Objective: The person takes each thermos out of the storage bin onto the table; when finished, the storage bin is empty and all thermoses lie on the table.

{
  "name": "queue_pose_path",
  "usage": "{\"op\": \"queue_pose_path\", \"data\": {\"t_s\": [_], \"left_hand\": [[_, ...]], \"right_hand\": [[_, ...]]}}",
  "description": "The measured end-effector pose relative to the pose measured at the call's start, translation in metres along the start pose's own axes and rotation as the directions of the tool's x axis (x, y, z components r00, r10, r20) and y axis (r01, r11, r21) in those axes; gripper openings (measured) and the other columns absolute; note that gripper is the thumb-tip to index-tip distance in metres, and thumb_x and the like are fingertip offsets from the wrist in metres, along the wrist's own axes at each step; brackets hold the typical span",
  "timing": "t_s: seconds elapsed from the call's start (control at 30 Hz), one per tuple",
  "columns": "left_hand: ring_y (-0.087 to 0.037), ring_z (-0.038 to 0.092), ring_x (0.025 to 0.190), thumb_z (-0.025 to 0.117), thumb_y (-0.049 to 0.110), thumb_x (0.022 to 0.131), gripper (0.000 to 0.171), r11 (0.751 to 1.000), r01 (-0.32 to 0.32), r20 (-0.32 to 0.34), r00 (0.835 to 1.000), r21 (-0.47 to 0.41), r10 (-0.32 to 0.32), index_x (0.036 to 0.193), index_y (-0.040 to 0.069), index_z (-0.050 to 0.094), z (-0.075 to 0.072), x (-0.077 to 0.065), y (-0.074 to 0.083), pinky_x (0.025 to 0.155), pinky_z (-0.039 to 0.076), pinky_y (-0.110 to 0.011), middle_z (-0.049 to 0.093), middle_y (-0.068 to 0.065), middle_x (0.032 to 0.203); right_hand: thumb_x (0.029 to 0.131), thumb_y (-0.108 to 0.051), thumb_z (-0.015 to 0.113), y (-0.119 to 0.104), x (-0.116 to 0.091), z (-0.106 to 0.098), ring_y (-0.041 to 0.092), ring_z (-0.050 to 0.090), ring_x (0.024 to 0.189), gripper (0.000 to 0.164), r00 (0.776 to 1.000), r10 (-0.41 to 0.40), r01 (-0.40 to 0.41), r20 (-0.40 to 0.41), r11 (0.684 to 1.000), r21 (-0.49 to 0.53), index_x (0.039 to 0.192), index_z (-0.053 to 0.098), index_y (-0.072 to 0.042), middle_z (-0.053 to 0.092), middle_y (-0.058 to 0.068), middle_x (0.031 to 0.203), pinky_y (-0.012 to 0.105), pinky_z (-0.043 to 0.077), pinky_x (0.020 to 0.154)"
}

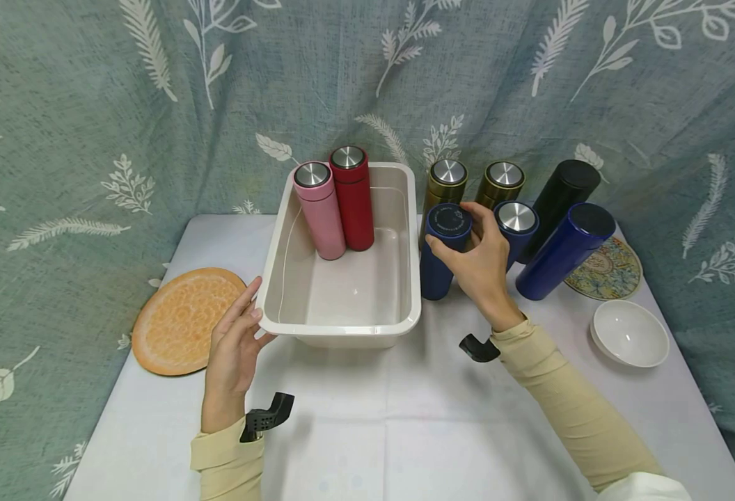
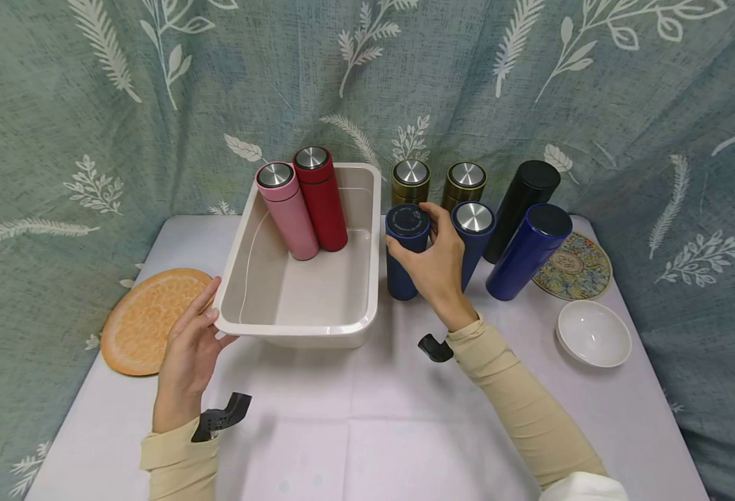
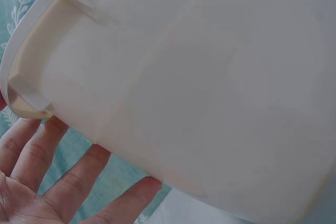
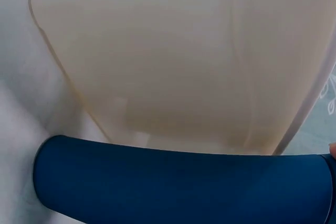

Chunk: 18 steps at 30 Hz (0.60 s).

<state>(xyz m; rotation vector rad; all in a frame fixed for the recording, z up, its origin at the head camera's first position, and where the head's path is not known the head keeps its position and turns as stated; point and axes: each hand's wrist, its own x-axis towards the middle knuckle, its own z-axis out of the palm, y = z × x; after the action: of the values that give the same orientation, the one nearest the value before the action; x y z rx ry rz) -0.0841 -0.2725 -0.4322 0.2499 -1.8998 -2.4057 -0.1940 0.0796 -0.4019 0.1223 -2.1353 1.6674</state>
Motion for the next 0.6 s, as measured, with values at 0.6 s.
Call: {"op": "queue_pose_path", "data": {"t_s": [0.6], "left_hand": [[-0.011,0.063,0.118,0.046,0.009,0.104,0.051,1.0,0.008,0.001,1.0,-0.002,-0.008,0.154,0.01,0.04,0.0011,-0.0001,0.0008,0.09,0.056,-0.034,0.057,0.006,0.14]], "right_hand": [[0.078,-0.014,0.087,-0.0018,-0.0022,0.0022,0.023,0.06,0.129,0.068,1.0,0.006,-0.006,0.0,0.999,-0.039,0.137,0.055,-0.006,0.06,0.013,0.135,0.032,0.043,0.114]]}}
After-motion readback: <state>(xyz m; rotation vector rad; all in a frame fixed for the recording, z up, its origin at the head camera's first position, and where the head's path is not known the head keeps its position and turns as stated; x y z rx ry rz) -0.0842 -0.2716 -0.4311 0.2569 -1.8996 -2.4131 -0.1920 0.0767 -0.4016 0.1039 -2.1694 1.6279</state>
